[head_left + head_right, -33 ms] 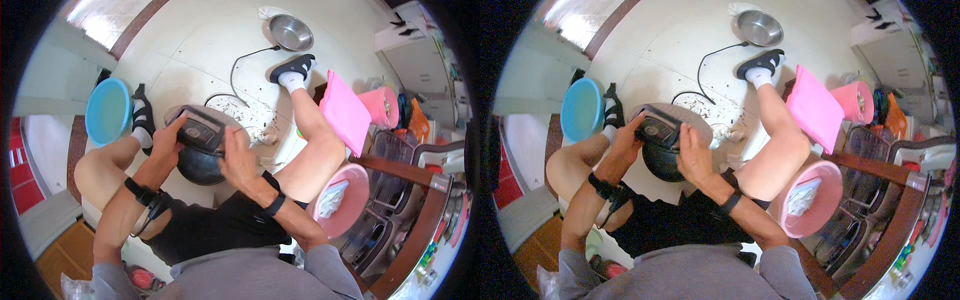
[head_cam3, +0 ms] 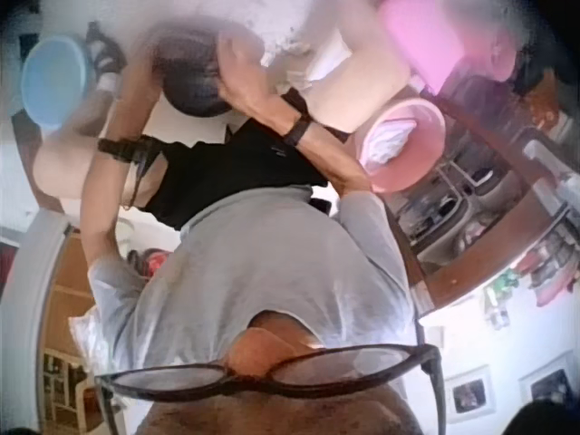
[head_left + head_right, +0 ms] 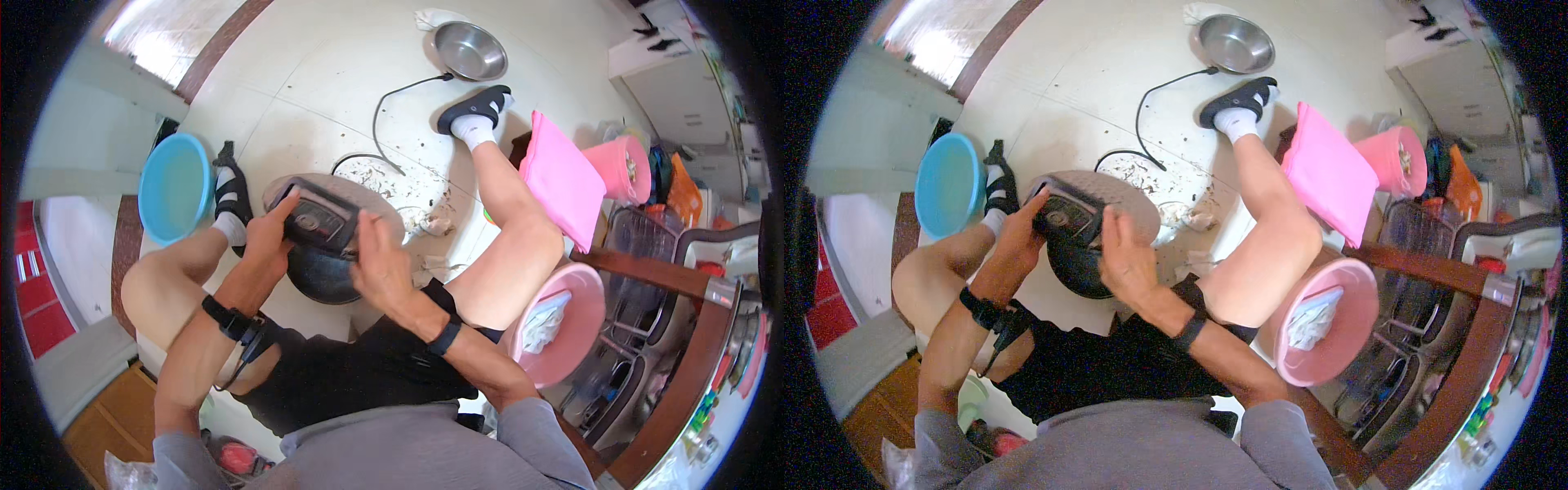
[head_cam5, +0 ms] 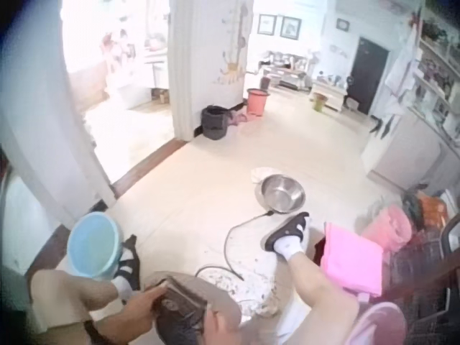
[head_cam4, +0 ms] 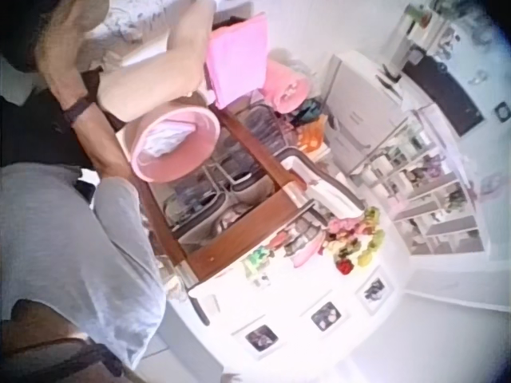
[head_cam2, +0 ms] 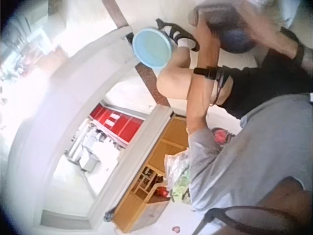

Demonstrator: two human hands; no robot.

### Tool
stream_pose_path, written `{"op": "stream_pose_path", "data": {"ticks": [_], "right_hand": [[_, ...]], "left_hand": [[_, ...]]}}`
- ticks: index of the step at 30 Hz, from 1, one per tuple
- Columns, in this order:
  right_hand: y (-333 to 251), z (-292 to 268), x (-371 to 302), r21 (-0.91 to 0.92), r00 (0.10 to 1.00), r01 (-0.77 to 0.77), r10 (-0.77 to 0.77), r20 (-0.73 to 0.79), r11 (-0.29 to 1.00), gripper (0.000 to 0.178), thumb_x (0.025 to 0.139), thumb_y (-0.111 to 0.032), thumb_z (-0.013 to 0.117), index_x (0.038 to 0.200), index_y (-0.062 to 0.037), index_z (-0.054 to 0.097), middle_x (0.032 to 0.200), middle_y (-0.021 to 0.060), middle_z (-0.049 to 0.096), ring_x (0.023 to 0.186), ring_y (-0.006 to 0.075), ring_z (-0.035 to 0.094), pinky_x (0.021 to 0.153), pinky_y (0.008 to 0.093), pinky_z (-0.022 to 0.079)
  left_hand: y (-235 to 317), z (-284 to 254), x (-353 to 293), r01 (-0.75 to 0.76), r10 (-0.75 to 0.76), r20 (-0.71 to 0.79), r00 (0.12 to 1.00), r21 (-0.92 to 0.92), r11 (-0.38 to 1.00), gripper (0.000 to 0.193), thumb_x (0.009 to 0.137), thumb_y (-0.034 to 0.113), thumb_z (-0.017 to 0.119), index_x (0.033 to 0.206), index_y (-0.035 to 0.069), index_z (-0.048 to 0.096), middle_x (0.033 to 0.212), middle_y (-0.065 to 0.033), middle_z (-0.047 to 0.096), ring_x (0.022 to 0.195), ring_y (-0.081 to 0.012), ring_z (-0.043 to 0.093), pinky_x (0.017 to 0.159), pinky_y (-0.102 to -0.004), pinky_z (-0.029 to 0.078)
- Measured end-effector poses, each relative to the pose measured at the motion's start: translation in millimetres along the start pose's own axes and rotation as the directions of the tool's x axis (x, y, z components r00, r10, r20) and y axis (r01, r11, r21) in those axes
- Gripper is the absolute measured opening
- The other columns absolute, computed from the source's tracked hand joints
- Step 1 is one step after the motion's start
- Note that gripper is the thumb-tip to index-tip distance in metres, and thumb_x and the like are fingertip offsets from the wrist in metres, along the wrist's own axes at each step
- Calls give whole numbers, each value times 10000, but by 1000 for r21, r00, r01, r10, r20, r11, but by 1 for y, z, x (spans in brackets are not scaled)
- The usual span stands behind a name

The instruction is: Repairing a waffle maker using a screwdriver and pliers.

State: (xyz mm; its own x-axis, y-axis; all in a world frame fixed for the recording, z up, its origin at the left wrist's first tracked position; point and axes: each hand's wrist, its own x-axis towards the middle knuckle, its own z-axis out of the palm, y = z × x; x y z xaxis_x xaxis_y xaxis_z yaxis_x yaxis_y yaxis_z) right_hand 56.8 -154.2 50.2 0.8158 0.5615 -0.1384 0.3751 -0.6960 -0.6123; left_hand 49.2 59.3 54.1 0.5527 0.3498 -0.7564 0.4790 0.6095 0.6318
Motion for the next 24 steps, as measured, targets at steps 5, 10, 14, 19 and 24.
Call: {"op": "stream_pose_path", "data": {"ticks": [5, 10, 14, 19, 24], "right_hand": [[-16, 51, -7, -90, 936, 169, -189, -298, 981, 607, 849, -71, 647, 1398, 100, 455, 1256, 228, 548, 956, 377, 635, 795, 441, 548], [-33, 58, -4, -121, 915, 174, -206, -347, 977, 438, 902, -52, 569, 1308, 108, 545, 1243, 205, 556, 982, 326, 624, 840, 399, 519], [-33, 64, -4, -251, 948, 171, -229, -221, 953, 573, 888, -171, 578, 1411, 50, 501, 1291, 142, 524, 1064, 249, 571, 842, 371, 483], [-23, 75, -6, -190, 951, 172, -214, -224, 966, 593, 891, -210, 600, 1414, 46, 486, 1292, 148, 527, 1069, 267, 593, 830, 394, 518], [1, 30, -5, 283, 991, 127, -137, 13, 951, 690, 921, -316, 648, 1453, 53, 408, 1263, 195, 537, 1060, 339, 612, 834, 454, 540]], "left_hand": [[0, -34, 14, 129, -123, 103, 987, -50, 990, 343, 969, 301, 699, 1206, 57, 653, 1097, -55, 714, 977, -222, 695, 860, -396, 577], [-15, -58, 16, 108, -106, 35, 994, -67, 992, 378, 992, 284, 662, 1303, 85, 581, 1202, -81, 684, 1098, -246, 661, 952, -393, 558], [-35, -64, 4, 245, -236, 94, 967, -96, 965, 258, 964, 179, 640, 1206, 96, 603, 1139, -70, 695, 1026, -252, 666, 921, -463, 546], [-44, -51, -12, 252, -251, 26, 968, -165, 954, 240, 927, 136, 676, 1156, 81, 626, 1099, -57, 714, 1001, -240, 692, 884, -434, 555], [-28, -44, -15, 194, -197, -13, 980, -127, 973, 301, 885, 54, 696, 1177, 57, 621, 1098, -82, 715, 1018, -262, 701, 942, -439, 570]]}}
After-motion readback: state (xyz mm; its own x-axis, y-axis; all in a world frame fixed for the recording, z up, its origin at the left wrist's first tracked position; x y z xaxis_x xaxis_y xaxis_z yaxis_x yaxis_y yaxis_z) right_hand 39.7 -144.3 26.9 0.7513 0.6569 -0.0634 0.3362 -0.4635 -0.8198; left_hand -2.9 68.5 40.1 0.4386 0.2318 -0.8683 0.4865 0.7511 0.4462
